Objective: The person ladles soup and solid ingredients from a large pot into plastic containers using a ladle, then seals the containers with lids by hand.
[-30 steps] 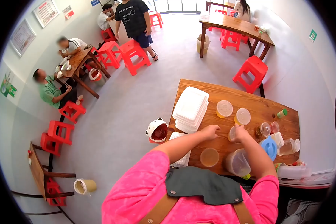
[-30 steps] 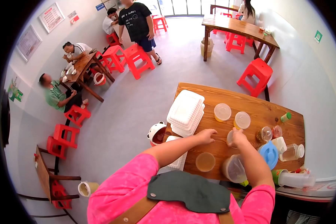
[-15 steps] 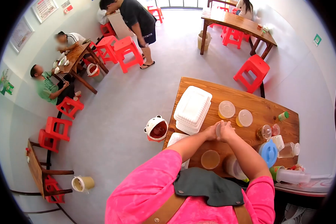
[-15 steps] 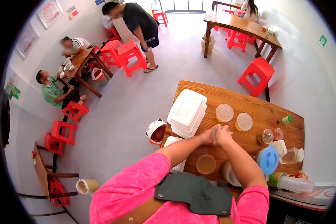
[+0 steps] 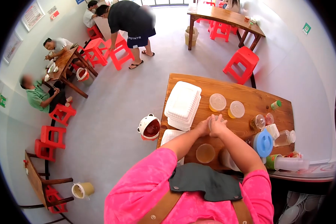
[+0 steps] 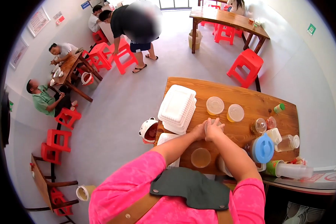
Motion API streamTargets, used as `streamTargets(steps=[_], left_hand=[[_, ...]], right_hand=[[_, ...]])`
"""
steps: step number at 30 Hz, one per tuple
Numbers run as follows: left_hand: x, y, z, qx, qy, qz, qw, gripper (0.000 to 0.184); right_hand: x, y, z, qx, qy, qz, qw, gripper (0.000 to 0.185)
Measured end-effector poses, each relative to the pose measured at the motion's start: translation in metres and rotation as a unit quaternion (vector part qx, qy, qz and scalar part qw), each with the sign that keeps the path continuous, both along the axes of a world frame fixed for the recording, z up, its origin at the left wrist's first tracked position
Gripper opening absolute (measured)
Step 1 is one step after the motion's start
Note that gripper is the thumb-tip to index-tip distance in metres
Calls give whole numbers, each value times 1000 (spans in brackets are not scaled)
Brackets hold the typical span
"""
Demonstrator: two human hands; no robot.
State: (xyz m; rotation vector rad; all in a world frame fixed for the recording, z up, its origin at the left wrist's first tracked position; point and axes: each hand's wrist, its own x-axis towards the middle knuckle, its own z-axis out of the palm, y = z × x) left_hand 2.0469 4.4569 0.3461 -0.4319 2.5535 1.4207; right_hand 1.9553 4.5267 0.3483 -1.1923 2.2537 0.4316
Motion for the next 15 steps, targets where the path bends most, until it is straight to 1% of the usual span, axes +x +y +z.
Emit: streamTargets(steps=[1,2,3,4,5,6,7,8,9,10,12,13,14,15], left_hand=[[0,1,3,-3,-34,4,999,74],[-4,3,-17,0,-37,1,999,74],[-11,2,-52,-23,0,31,999,77],[-12,3,-58,-48,37,60,996,80],[-12,3,-63,-15,47,71,996,84],[-13,4,-69,-11,45,67,997,84],[-14,4,-70,-16,49,89,995,85],[-12,5,-62,-19,52,111,992,85],[-10,5,-54,-42,54,84,994,81],[-9,3,-52,-37,51,81,995,81],[-10,2,-53,-77,51,-13,996,64],[-11,2,-62,-90,48,-22,995,57],[-10,2,-68,-23,87,16,996,63],[-16,1,-94,16,124,49,991,67]], right_hand=[[-1,-1,-2,-1,13,6,1000,103],[0,0,0,3,11,3,1000,103],[2,1,4,0,-5,-5,1000,103],[2,1,9,-4,-20,-13,1000,103],[3,0,12,0,-16,-8,1000,101],[2,1,11,3,-18,-12,1000,101],[1,0,8,0,-12,-7,1000,100],[0,1,5,-3,-6,-2,1000,99],[-4,2,-1,-11,-6,11,1000,97],[-4,2,4,-7,-8,8,1000,97],[-1,0,18,12,-35,7,999,100],[-3,-1,12,9,-29,10,999,101],[-2,-1,17,8,-36,4,999,101],[-3,0,15,-2,-36,11,999,101]])
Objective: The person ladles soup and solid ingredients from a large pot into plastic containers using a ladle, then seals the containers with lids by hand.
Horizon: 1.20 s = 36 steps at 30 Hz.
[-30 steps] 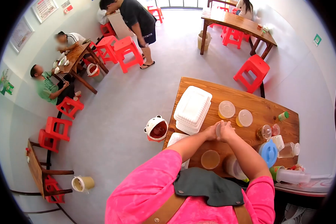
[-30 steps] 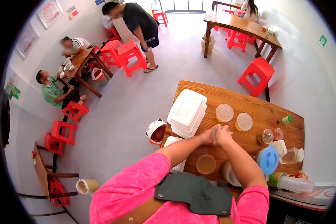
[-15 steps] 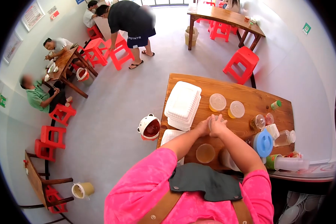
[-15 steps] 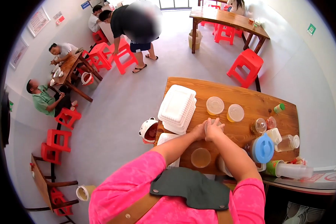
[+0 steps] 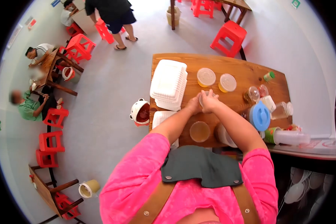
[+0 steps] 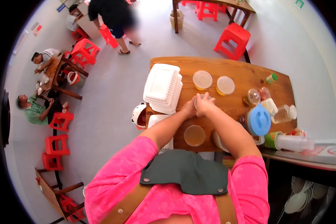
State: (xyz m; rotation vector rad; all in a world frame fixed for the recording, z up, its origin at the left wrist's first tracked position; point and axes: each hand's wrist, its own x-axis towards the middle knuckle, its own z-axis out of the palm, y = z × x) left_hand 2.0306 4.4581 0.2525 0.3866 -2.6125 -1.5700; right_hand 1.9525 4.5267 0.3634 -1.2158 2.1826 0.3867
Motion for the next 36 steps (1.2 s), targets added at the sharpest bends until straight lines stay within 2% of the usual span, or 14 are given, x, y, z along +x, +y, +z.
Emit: streamTargets(steps=[1,3,4,12,14,15,17,18,20,23,27,30,32,36], left_hand=[[-6,1,-25,40,37,30,998,72],[4,4,24,31,-32,51,998,79],[-2,3,-4,46,21,61,997,80],[-7,2,-26,26,20,83,996,80],[-2,4,-2,23,-34,97,994,77],[-4,4,-11,23,-34,96,995,77],[-7,1,-19,-28,18,79,996,72],[-7,1,-24,-28,17,79,996,72],[0,4,1,27,-27,97,995,58],[-2,3,-3,8,-55,111,992,55],[1,4,7,-5,-66,111,992,54],[0,3,5,-5,-71,100,992,56],[-1,4,-1,18,-30,111,993,67],[-3,4,-11,14,1,105,994,67]], right_hand=[[-2,2,-2,-11,0,6,1000,100],[-2,3,-2,-10,-5,-6,1000,97],[-3,4,-2,-18,-7,-6,1000,93],[-2,10,-8,-54,-14,-18,998,87],[3,14,-10,-73,66,121,988,82],[6,15,-10,-73,66,120,988,82],[18,14,5,-50,39,-13,998,70],[19,13,3,-50,38,-14,998,70],[20,13,-8,-21,88,44,995,53],[18,16,-28,-59,100,50,992,38],[8,18,-70,-97,124,33,987,37],[12,23,-53,-139,132,68,979,30],[10,24,-47,-192,90,54,976,24],[4,21,-13,-162,28,86,983,20]])
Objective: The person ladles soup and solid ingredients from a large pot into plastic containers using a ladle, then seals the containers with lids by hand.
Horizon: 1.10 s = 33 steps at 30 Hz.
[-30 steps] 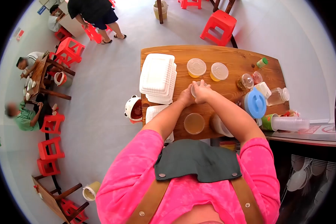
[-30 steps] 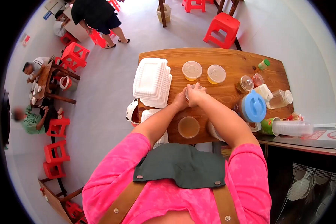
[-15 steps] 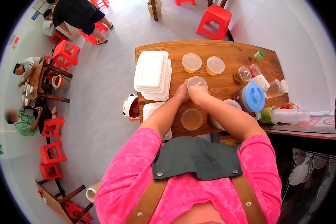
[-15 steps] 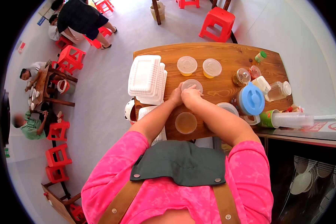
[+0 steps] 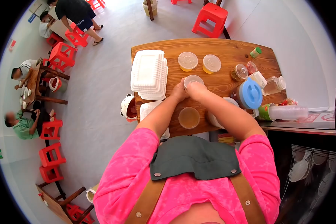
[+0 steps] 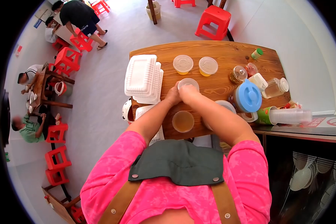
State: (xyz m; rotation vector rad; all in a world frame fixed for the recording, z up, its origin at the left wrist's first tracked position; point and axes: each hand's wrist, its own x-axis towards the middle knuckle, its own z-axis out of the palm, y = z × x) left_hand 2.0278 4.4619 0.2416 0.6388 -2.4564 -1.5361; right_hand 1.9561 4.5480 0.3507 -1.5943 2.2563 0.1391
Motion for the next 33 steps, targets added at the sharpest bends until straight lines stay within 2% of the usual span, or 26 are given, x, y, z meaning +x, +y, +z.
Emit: streamTargets(steps=[6,8,11,15,17,19,21,23,24,26,27,29,30,32,33], left_hand=[[4,2,19,-13,9,-1,1000,71],[3,2,22,-44,-57,10,997,71],[5,4,39,-33,-96,-1,995,71],[8,5,42,-24,-51,-6,998,70],[7,3,31,-19,-9,-15,1000,78],[6,4,24,-30,-17,-13,999,74],[7,5,26,-41,-24,-10,999,70],[11,6,35,-47,-75,-15,996,70],[12,6,38,-47,-75,-13,996,70],[16,5,43,-44,-88,-35,995,71],[20,4,44,-44,-89,-34,994,71],[26,2,46,-38,-72,-52,995,71],[27,1,47,-39,-73,-52,995,71],[28,1,49,-33,-104,-53,993,79],[29,1,51,-33,-104,-53,993,79]], right_hand=[[-10,0,27,-42,-36,-20,998,16],[-15,-4,30,-35,-32,-10,999,14],[-19,-7,40,-14,-14,-28,999,14],[-28,-11,41,-52,-13,-30,998,14],[-35,-18,49,-54,-3,-70,996,14],[-52,-18,52,-50,-26,-70,996,14],[-73,-12,42,-130,-70,-190,971,17],[-88,3,44,-169,-63,-337,924,21],[-97,12,43,-169,-62,-336,924,21],[-115,30,38,-84,-30,-292,952,24],[-120,39,30,-84,-31,-291,952,24],[-120,51,11,33,-42,-221,974,32],[-119,52,3,32,-43,-221,974,32],[-111,51,-6,128,-53,-218,966,38],[-109,51,-8,128,-53,-218,966,38]])
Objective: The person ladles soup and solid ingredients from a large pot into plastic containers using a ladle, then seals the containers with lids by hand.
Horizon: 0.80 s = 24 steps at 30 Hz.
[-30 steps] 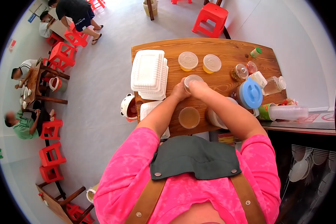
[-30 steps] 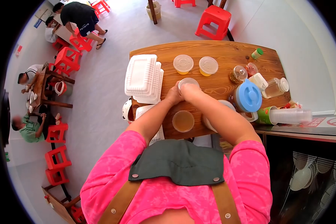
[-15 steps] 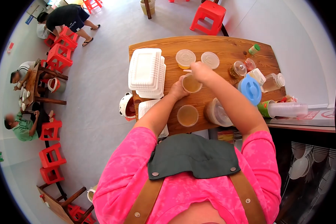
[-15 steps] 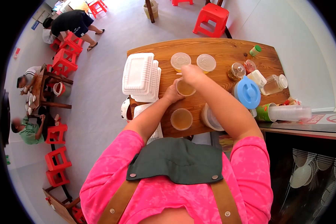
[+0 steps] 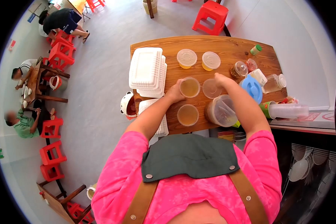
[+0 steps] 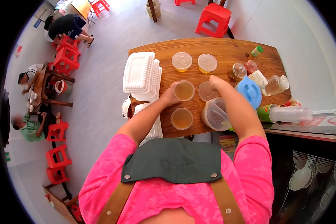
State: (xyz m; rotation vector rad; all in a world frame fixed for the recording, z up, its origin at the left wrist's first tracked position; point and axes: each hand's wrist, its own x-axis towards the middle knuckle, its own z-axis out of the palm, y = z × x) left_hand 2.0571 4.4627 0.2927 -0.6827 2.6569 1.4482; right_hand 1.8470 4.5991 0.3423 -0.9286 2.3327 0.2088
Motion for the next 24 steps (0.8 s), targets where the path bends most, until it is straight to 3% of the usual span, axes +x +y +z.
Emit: streamTargets(steps=[3,5,6,8,9,11,12,14,15,16,19,22,24], left_hand=[[7,-5,0,26,30,-27,999,76],[8,-8,-18,54,111,-54,991,69],[10,-10,-26,54,111,-54,991,69],[15,-9,-23,-65,10,33,997,44],[16,-7,-21,-66,9,34,997,44],[15,4,30,-164,37,71,983,34],[7,6,39,-167,40,73,982,34],[-20,12,51,-242,211,21,947,29],[-36,18,55,-248,241,33,938,30],[-52,23,52,-200,217,34,955,36],[-106,25,7,-78,88,62,991,48],[-151,17,6,50,-162,85,982,66],[-191,6,-94,235,-130,179,947,74]], right_hand=[[8,-5,6,19,-17,47,999,29],[11,-11,35,-3,65,40,997,21],[6,-13,39,-3,65,40,997,21],[-8,-23,42,-93,120,-4,988,28],[-11,-27,43,-94,119,-3,988,28],[-16,-35,44,-185,153,33,970,45],[-18,-42,45,-189,156,34,969,45],[-19,-56,42,-103,136,39,985,73],[-17,-59,40,-108,143,20,984,83],[-15,-60,34,-116,153,2,981,93],[-35,-67,11,-82,109,6,991,99],[-36,-63,17,-66,69,10,995,99],[-37,-63,20,-62,60,16,996,98]])
